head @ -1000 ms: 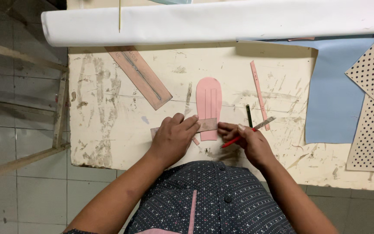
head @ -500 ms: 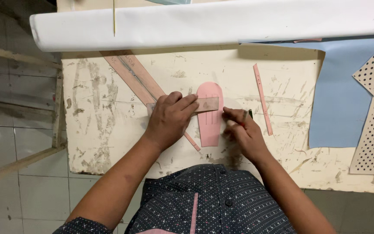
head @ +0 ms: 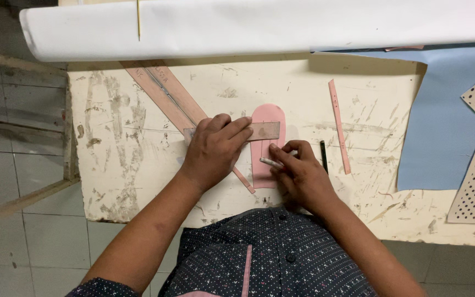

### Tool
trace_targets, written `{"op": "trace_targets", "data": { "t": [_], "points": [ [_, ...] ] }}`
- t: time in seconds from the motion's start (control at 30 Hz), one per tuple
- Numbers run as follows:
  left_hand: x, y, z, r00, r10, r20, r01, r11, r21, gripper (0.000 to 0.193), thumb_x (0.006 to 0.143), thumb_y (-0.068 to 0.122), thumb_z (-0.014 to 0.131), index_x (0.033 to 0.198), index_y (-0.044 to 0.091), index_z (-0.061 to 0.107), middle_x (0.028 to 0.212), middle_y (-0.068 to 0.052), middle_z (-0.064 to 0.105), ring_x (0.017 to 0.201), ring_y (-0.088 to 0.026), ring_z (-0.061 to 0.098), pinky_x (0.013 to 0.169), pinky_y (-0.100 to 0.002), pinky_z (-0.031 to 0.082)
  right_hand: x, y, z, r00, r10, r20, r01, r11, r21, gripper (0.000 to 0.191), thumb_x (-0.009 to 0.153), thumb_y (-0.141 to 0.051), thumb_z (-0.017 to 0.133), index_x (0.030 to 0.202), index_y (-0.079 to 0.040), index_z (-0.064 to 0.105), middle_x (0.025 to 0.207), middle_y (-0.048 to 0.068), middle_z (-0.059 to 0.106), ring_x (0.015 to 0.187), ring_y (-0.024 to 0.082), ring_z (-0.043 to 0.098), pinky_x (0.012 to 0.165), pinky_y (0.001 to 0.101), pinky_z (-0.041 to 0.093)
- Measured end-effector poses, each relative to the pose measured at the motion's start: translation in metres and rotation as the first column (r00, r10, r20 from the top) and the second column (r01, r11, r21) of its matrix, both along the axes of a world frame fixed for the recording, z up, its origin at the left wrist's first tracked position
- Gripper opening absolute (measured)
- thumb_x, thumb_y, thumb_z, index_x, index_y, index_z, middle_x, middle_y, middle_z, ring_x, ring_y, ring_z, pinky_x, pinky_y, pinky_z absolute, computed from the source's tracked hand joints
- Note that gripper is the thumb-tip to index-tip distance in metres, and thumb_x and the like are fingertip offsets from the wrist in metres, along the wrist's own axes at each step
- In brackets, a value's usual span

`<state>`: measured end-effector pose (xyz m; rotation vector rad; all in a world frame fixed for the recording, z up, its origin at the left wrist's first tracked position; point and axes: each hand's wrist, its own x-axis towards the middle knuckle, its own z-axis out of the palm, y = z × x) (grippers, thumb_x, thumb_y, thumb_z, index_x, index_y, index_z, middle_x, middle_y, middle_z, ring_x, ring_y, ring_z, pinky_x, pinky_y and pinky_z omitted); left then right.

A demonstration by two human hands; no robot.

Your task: The person searches through a cluttered drawer, then moves to a work table to measure and mark a pink paper template using a ruler and pencil. The person draws multiple parallel lines on the template.

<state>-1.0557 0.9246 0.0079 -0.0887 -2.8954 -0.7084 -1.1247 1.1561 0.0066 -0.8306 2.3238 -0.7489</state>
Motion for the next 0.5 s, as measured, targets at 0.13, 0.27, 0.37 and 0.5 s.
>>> {"op": "trace_targets", "data": {
  "t": [0.13, 0.27, 0.37, 0.5],
  "points": [
    [0.0003, -0.0007, 0.0, 1.0, 0.004, -0.018, -0.004, 1.0, -0.017, 0.02, 0.094, 0.015, 0.07, 0.113, 0.01, 0.077, 0.129, 0.004, 0.069, 0.107, -0.02, 0.056, 0.094, -0.036, 0.045, -0.0009, -0.0008, 0.0001, 1.0, 0.003, -0.007, -0.003, 1.0, 0.001, 0.049, 0.088, -0.021, 0.074, 0.136, -0.02, 0.065, 0.127, 0.013, 0.056, 0.098, 0.027, 0.07, 0.081, 0.0378, 0.061],
    [-0.0002, -0.0034, -0.0009, 1.0, -0.006, 0.0, 0.006, 1.0, -0.009, 0.02, 0.095, 0.017, 0.07, 0.113, 0.011, 0.076, 0.129, 0.005, 0.069, 0.109, -0.019, 0.055, 0.096, -0.036, 0.045, -0.0011, -0.0013, 0.0006, 1.0, -0.005, 0.011, 0.005, 1.0, -0.002, 0.049, 0.088, -0.021, 0.074, 0.136, -0.02, 0.065, 0.126, 0.013, 0.056, 0.097, 0.026, 0.07, 0.08, 0.0368, 0.061],
    [-0.0007, -0.0044, -0.002, 1.0, -0.011, -0.005, 0.011, 1.0, -0.009, 0.02, 0.094, 0.017, 0.071, 0.113, 0.011, 0.077, 0.129, 0.006, 0.069, 0.109, -0.019, 0.055, 0.095, -0.036, 0.044, -0.0017, -0.0017, 0.0013, 1.0, -0.013, 0.026, 0.013, 1.0, -0.004, 0.048, 0.088, -0.02, 0.074, 0.135, -0.02, 0.066, 0.126, 0.013, 0.056, 0.097, 0.026, 0.07, 0.079, 0.0365, 0.061],
    [-0.0007, -0.004, -0.0035, 1.0, -0.005, 0.013, 0.005, 1.0, 0.004, 0.02, 0.094, 0.017, 0.071, 0.113, 0.012, 0.077, 0.129, 0.006, 0.069, 0.109, -0.019, 0.056, 0.095, -0.036, 0.045, -0.0014, -0.0021, 0.0014, 1.0, -0.012, 0.02, 0.012, 1.0, -0.003, 0.048, 0.088, -0.02, 0.074, 0.135, -0.02, 0.066, 0.126, 0.013, 0.056, 0.096, 0.026, 0.07, 0.079, 0.0365, 0.061]
  ]
}}
